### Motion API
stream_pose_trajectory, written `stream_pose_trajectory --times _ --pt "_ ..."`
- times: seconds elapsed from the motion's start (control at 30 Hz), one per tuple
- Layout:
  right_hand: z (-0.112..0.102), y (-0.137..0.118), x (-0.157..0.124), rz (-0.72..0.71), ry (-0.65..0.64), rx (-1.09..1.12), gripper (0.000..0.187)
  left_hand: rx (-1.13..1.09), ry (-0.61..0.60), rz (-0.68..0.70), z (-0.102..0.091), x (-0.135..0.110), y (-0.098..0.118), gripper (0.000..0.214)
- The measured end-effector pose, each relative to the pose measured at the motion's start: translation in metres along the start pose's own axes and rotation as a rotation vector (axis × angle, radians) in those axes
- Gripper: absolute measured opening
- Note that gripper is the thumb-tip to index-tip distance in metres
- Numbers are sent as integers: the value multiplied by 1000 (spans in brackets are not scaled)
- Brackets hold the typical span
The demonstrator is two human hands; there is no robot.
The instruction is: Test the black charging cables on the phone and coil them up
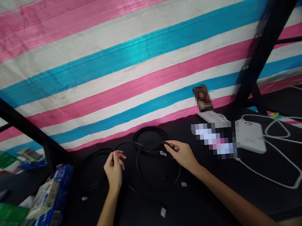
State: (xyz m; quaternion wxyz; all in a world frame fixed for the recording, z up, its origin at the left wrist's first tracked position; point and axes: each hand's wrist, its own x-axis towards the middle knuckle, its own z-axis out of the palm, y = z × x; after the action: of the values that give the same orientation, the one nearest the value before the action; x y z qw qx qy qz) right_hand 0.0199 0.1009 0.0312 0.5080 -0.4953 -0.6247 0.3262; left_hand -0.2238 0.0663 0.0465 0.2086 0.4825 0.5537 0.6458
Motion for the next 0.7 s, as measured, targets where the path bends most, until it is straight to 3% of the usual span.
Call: stream_pose_trajectory --times 0.1,0.17,0.23,0.37,0.43,0.7 --pt "-2 -1 -2 -95 27 -117 25 64 -103 -48 3 0 -2 32" --pt "-3 -2 -1 -116 21 -92 28 56 -103 -60 4 0 -3 33" --pt "-5 -1 1 -96 45 -39 29 3 6 -29 2 2 -3 31" --pt "-14 4 11 44 123 131 33 -168 409 77 -13 12 2 31" --pt "-21 6 16 73 181 190 34 -238 540 85 -23 19 5 34" --pt "-42 -1 26 86 444 426 39 -327 667 48 -44 32 4 39"
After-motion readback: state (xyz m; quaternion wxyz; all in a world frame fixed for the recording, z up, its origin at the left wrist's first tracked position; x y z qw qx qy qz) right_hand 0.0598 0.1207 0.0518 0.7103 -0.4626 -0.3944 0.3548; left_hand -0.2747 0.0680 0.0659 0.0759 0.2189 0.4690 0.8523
